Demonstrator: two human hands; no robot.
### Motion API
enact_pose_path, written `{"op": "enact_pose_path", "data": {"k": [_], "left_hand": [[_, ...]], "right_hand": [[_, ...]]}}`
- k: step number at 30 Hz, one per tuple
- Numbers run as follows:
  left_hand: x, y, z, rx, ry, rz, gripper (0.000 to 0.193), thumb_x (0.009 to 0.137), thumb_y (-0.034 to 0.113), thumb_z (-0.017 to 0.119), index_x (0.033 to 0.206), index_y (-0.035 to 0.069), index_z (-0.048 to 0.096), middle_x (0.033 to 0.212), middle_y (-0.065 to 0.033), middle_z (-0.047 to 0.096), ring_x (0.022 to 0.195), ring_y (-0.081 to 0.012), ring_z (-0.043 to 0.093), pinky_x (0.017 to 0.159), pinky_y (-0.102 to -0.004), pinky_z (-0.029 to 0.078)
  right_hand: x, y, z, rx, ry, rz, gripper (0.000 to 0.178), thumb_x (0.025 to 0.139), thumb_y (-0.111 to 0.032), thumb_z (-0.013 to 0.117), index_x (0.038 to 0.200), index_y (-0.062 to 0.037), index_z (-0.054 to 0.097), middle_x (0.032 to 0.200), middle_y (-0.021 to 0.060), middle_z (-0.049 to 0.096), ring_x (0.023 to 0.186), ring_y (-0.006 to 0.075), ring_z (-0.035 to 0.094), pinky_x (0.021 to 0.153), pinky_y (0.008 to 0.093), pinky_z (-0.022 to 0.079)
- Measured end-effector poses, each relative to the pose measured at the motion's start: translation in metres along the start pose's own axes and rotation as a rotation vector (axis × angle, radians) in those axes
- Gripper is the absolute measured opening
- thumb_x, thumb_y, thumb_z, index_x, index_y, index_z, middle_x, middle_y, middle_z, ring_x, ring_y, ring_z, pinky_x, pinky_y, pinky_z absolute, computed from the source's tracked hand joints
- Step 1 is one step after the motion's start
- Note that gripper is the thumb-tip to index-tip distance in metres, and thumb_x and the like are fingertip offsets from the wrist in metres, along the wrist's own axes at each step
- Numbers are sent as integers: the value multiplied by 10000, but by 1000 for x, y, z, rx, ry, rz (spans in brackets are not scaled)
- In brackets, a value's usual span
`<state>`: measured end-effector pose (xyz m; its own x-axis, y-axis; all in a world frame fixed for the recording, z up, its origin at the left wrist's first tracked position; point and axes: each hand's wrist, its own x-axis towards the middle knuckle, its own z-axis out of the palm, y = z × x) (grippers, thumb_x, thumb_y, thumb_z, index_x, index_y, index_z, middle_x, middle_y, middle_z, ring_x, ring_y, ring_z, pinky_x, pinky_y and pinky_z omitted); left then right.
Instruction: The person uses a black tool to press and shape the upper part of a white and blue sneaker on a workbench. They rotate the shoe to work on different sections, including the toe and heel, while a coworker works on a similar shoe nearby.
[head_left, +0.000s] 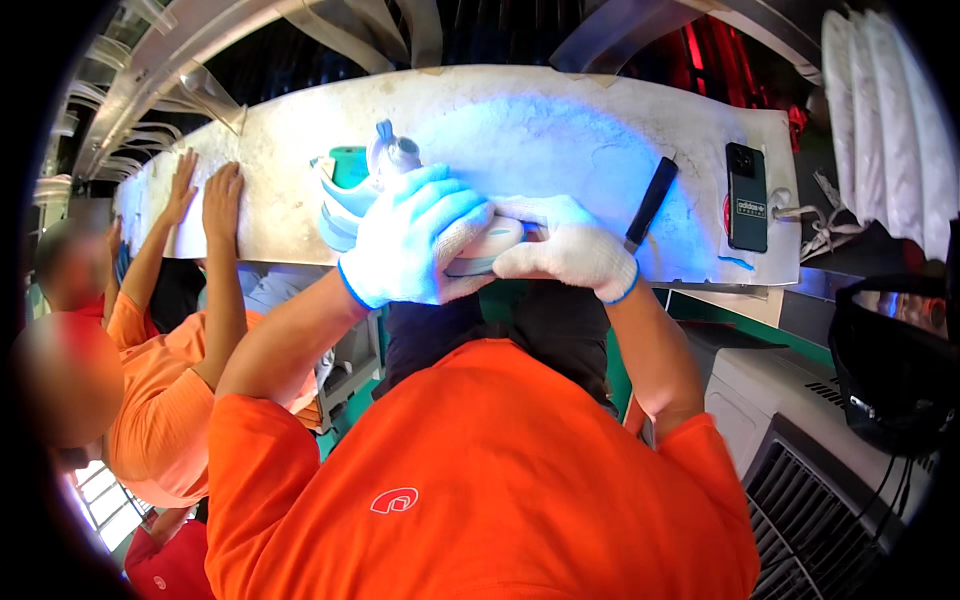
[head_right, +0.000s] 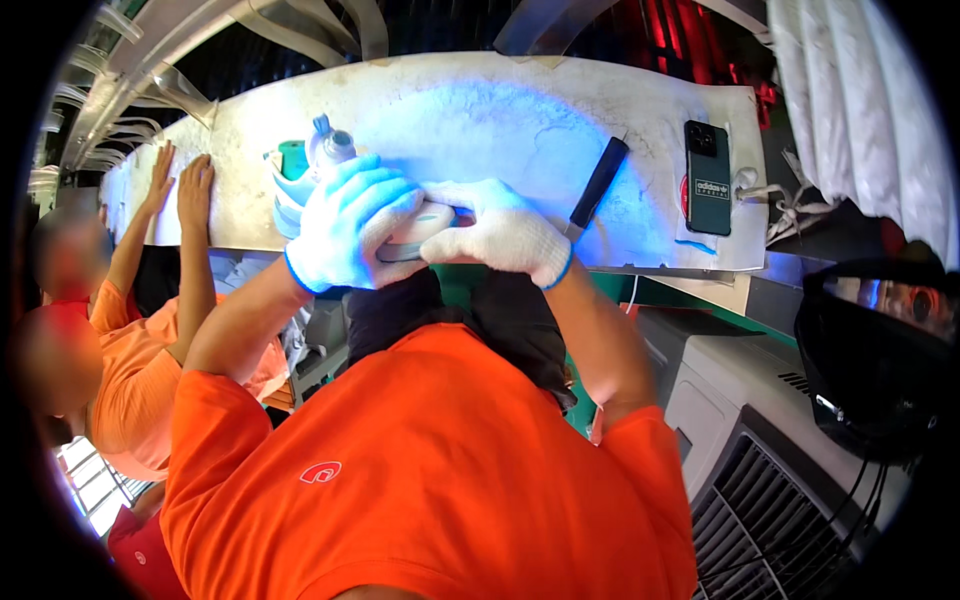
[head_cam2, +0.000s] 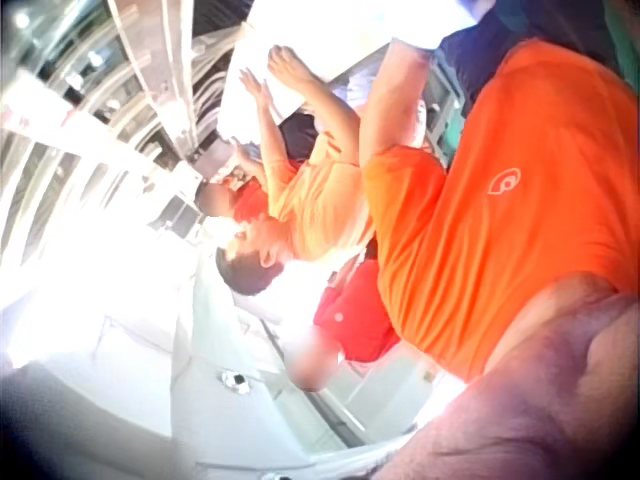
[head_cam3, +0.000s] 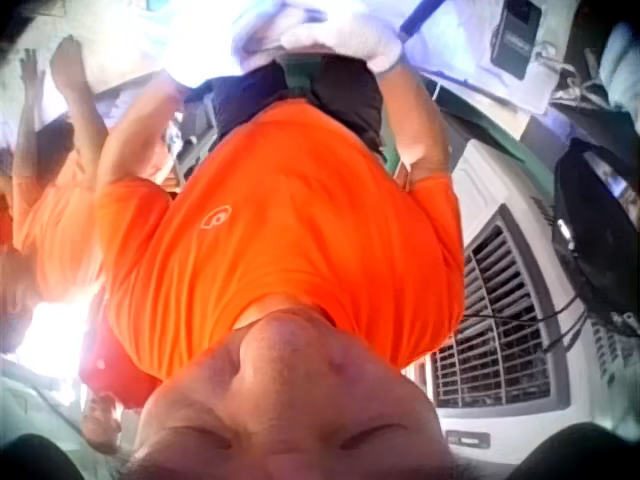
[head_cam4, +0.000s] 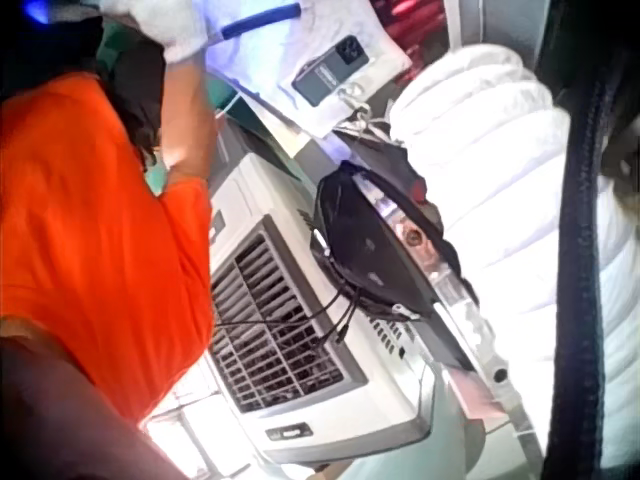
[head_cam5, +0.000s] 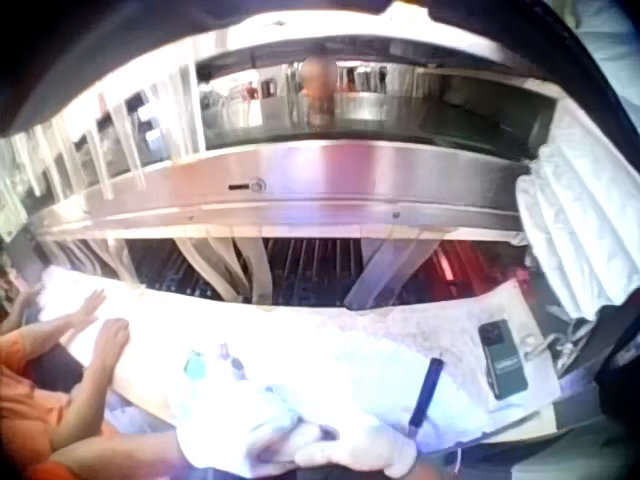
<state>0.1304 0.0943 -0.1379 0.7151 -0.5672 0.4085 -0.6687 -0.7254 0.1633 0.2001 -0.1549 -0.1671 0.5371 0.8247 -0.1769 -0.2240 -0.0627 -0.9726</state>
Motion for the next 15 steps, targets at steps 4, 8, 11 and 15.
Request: {"op": "enact_pose_path", "data": {"k": [4, 8, 11, 15], "left_hand": [[6, 11, -1, 80, 114, -15, 621, 694, 410, 924, 1182, 64, 759, 1122, -117, 776, 1013, -334, 760, 1025, -523, 576], [6, 32, 2, 105, 153, -82, 554, 675, 375, 929, 1112, 80, 762, 1030, -101, 779, 971, -324, 760, 997, -518, 581], [2, 49, 9, 138, 170, -109, 546, 683, 361, 929, 1120, 84, 756, 1058, -94, 779, 1000, -315, 760, 1017, -515, 576], [5, 45, 9, 131, 157, -92, 545, 696, 376, 928, 1122, 83, 753, 1052, -97, 774, 1003, -315, 758, 1024, -516, 570]], "right_hand": [[1, -15, -10, 42, -105, 125, 574, 917, -114, 838, 1457, 16, 692, 1253, 122, 767, 1155, 194, 705, 1038, 358, 565], [-32, -10, -22, -642, 857, -118, 647, 939, -383, 873, 1413, 22, 700, 1354, 235, 754, 1234, 380, 734, 1088, 438, 553], [-37, 21, -57, -1147, 1358, 14, 772, 963, -419, 826, 1539, 14, 551, 1288, 282, 737, 1099, 470, 726, 987, 562, 571], [-2, 58, -48, -1353, 1286, -111, 788, 940, -305, 815, 1582, -11, 464, 1231, 244, 730, 992, 420, 719, 864, 523, 593]]}}
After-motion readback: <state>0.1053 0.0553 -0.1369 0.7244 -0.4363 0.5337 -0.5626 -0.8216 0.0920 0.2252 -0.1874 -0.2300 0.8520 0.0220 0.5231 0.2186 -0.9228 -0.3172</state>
